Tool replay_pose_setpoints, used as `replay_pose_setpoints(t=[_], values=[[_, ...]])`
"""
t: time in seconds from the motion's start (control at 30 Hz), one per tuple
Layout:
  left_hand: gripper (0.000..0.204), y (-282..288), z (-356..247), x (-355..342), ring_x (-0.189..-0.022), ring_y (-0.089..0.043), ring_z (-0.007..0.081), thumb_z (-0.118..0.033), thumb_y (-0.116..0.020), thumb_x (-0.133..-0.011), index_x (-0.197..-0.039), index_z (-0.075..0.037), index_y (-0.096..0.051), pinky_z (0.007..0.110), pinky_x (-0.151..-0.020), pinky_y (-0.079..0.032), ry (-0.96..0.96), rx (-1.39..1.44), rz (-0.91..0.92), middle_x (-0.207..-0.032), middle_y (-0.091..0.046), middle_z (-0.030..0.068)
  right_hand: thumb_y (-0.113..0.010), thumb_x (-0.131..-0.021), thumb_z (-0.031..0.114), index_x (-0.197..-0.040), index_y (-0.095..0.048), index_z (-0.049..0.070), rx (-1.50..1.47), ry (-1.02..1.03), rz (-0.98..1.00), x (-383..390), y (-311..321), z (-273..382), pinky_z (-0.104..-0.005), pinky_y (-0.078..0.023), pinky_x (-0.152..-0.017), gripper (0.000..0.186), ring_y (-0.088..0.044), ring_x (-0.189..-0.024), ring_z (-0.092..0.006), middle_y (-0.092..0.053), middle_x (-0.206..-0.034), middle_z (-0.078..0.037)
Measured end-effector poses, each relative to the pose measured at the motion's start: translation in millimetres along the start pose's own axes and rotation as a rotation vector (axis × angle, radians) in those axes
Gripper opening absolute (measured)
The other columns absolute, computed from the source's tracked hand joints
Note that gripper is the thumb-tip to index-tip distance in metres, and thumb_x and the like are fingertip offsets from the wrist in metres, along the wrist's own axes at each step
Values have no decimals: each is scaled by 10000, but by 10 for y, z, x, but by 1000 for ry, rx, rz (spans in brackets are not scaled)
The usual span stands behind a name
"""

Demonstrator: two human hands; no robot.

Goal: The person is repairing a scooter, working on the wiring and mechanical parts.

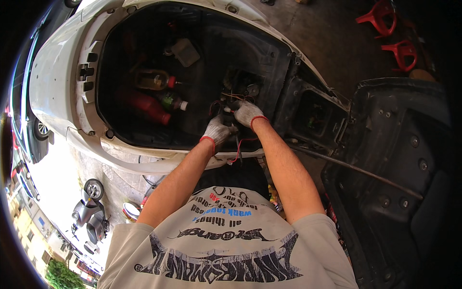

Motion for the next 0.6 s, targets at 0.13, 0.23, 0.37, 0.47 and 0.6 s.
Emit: replay_pose_setpoints(t=[0.13,0.23,0.37,0.47,0.6], values=[[483,-24,-113,83,-895,-685,233,-127,-748,-678,-1121,20,-625,321,-756,-562,57,63,34,-984,-690,173,-515,-825,177,-1211,-634,105,25,12,-2,11,27,-25,-387,-433,-994,410,-554,-1171,-345,-617,-1217,-190],[493,-15,-117,91,-886,-686,232,-123,-747,-680,-1130,27,-615,320,-754,-563,55,81,27,-985,-690,171,-512,-826,178,-1199,-639,104,17,37,22,-38,-21,-78,-386,-437,-982,402,-559,-1162,-342,-618,-1217,-186],[489,-16,-138,109,-876,-687,233,-130,-745,-689,-1128,35,-609,320,-754,-562,59,112,39,-985,-689,170,-516,-829,181,-1186,-646,105,-21,70,17,-4,-19,-66,-386,-440,-968,388,-564,-1151,-340,-625,-1207,-179],[478,-21,-93,76,-876,-687,231,-139,-741,-700,-1126,33,-610,319,-758,-561,57,99,34,-983,-689,173,-521,-834,188,-1185,-647,107,-19,42,17,-16,-26,-82,-382,-442,-966,381,-566,-1149,-337,-627,-1205,-176],[467,-35,-49,34,-873,-688,226,-152,-738,-709,-1122,27,-614,317,-757,-558,13,59,10,-982,-690,175,-534,-837,193,-1197,-644,108,-49,0,12,-36,-35,-113,-372,-440,-975,386,-569,-1159,-323,-627,-1220,-164]])
Point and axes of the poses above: each hand's wrist, its own x-axis away from the middle knuckle, its own y-axis out of the back of the hand, z = x × y, the point moved 4 cm from there along -x, towards the middle knuckle
